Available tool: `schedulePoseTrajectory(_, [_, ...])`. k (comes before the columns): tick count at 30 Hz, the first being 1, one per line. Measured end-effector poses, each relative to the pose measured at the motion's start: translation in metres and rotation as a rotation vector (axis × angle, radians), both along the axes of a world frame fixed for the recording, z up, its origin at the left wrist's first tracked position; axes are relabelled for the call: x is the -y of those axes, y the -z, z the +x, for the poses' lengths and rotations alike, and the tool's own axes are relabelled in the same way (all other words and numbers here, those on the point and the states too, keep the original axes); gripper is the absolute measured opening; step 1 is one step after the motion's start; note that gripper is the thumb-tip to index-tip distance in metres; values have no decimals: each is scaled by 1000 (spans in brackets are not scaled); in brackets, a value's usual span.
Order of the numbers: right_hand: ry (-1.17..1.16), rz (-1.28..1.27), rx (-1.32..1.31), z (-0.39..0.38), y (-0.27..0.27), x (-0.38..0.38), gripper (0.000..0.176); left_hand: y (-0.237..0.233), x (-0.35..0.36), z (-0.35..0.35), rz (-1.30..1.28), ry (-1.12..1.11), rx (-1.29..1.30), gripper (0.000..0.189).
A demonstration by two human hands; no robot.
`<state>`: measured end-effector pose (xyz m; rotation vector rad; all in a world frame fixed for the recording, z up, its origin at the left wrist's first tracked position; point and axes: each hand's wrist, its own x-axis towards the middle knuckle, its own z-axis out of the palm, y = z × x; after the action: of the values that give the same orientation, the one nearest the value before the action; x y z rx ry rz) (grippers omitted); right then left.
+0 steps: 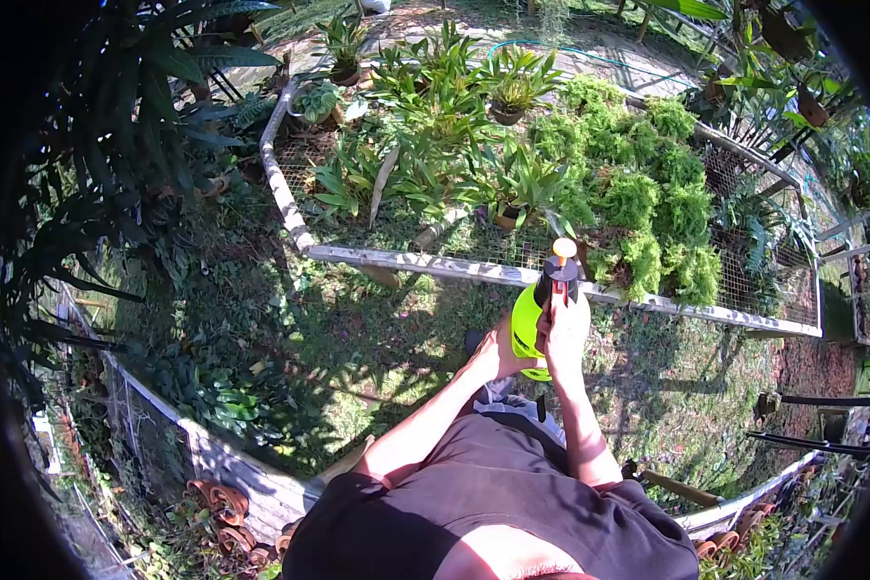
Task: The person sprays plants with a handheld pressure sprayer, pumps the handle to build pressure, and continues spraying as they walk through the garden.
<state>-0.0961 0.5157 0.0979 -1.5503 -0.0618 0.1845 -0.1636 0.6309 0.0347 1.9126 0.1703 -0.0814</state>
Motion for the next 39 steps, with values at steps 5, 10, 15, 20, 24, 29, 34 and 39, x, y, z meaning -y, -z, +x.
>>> schedulePoseTrajectory(5, [-19, -142, 13, 6, -17, -3, 27, -17, -1, 6, 15, -68, 104, 89])
schedulePoseTrajectory(10, [-139, 8, 82, 1, -16, -6, 24, -17, -1, -2, -65, -82, 150, 88])
schedulePoseTrajectory(15, [-55, 215, -64, -9, -27, -9, 26, -26, -2, -9, 5, -122, 82, 93])
schedulePoseTrajectory(20, [100, 201, -23, -8, -26, -3, 31, -25, -5, 6, 101, -54, 27, 97])
schedulePoseTrajectory(24, [167, 184, -129, 2, -33, 6, 21, -16, 1, 23, 55, 50, 19, 112])
schedulePoseTrajectory(29, [236, 107, -90, 11, -34, 11, 28, -6, 10, 29, -2, 134, -85, 112])
schedulePoseTrajectory(34, [236, 14, -39, 12, -27, 5, 18, -7, 7, 29, -31, 129, -124, 114])
schedulePoseTrajectory(39, [150, -287, 146, 30, -4, -12, 37, 13, -15, 39, -96, 22, -49, 111])
